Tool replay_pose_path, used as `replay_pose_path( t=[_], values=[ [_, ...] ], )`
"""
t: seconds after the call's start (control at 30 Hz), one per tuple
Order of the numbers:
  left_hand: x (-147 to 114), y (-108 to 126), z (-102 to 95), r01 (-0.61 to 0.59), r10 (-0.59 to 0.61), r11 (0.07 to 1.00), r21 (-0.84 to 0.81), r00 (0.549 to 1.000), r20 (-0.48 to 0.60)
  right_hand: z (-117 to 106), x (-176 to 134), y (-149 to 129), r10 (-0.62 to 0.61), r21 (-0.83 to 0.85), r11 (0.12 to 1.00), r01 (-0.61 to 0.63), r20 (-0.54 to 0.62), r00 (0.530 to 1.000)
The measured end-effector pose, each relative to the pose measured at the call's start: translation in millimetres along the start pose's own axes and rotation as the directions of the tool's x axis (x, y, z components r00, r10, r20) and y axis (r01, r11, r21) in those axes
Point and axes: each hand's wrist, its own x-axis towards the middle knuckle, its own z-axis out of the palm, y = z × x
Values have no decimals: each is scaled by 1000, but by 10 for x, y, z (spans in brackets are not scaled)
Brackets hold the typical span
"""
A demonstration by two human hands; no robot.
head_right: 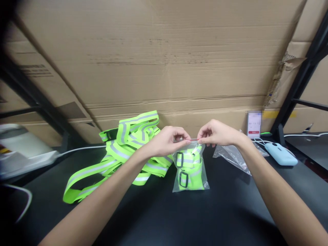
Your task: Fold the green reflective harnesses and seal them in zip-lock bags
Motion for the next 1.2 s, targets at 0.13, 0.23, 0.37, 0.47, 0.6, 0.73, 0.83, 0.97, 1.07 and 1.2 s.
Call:
replay_pose_path(
  t=[0.13,0.23,0.37,0.47,0.6,0.73,0.83,0.97,1.07,1.2],
  values=[
    [-19,24,-43,-18,19,999,31,1000,-4,-34,-11,30,31,15,999,-30,-28,999],
    [-29,36,-50,11,-11,1000,5,1000,-12,-62,-31,51,25,20,999,-25,-25,999],
    [-18,46,4,17,-17,1000,-5,999,-52,-59,-40,32,-20,-10,1000,19,-51,999],
    [-1,59,60,16,-17,1000,-8,998,-66,-34,-40,-8,-58,-48,997,55,-60,997],
    [4,81,83,-20,25,997,69,997,-79,1,-25,-42,-81,-91,993,74,-74,994],
    [-7,96,83,-69,85,988,140,991,-106,30,11,-48,-137,-85,988,129,-99,986],
    [-2,90,95,-45,60,992,120,991,-116,33,15,-53,-115,-59,992,111,-78,990],
    [8,64,63,46,-44,999,17,996,-78,14,-10,-63,-73,-73,995,70,-31,997],
    [-2,46,3,46,-47,999,-9,998,-47,11,-17,-75,-91,-134,987,84,-48,995],
    [-17,43,-35,9,-9,1000,-14,1000,-6,37,2,-88,-117,-168,980,105,-63,991]
  ],
)
